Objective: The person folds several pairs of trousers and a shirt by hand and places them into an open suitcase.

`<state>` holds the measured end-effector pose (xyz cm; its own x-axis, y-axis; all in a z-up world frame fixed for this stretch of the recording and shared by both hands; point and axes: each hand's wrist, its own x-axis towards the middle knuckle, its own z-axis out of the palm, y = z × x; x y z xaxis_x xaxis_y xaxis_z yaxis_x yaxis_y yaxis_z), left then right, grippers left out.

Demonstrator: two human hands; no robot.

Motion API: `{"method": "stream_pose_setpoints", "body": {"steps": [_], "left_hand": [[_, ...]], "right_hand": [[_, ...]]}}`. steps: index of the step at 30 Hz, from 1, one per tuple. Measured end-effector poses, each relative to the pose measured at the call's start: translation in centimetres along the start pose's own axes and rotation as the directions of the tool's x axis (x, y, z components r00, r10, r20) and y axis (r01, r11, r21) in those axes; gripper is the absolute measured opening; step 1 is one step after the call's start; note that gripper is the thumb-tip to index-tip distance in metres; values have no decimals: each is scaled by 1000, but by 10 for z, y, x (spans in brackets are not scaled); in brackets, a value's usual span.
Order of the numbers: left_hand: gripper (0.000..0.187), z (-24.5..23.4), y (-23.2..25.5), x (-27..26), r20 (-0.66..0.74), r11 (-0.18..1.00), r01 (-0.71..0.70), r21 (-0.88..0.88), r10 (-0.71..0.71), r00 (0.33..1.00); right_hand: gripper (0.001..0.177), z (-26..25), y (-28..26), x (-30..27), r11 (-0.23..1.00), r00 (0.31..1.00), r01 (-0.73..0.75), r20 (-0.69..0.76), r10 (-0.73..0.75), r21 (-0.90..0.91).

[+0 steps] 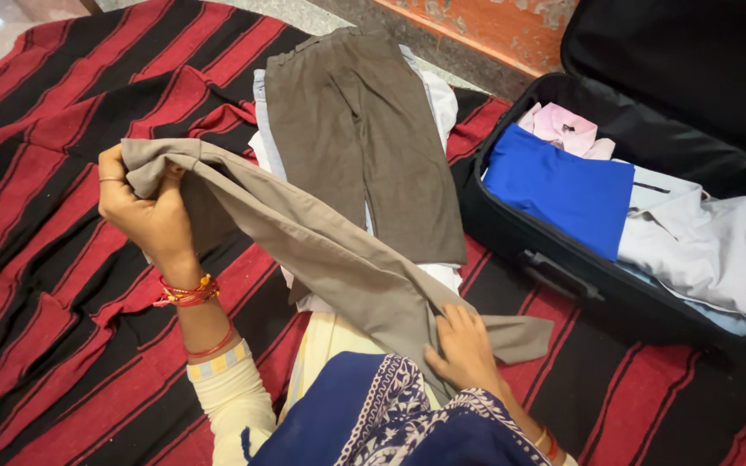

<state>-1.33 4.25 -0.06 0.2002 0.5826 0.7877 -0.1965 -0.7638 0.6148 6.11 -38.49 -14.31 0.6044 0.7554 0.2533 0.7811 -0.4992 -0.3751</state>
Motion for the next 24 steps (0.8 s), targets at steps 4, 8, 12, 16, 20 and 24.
{"method": "stream_pose_setpoints", "body": {"steps": [4, 8, 12, 16, 20, 24], "left_hand": [[32, -10, -4, 2, -46, 995, -2, 103, 7, 999], [30, -21, -7, 0, -38, 991, -23, 134, 28, 999], [31, -25, -4, 5, -64, 993, -16, 116, 24, 998], [30, -25, 14, 22, -126, 985, -79, 155, 99, 987], [33, -21, 41, 40, -180, 884, -267, 384, 355, 917], [45, 14, -1, 92, -168, 861, -376, 342, 450, 877]], "right_hand": [[27, -13, 19, -12, 976, 973, -211, 106, 205, 48], [20, -56, 42, -17, 980, 987, -124, -78, 137, 155], [15, -88, 40, -24, 960, 981, -158, -73, 179, 232], [17, -88, 41, -23, 972, 987, -141, -55, 154, 189], [17, -83, 53, -19, 922, 996, -84, 3, 90, 378], [13, -101, 71, -21, 683, 965, -261, 205, 164, 682]]}}
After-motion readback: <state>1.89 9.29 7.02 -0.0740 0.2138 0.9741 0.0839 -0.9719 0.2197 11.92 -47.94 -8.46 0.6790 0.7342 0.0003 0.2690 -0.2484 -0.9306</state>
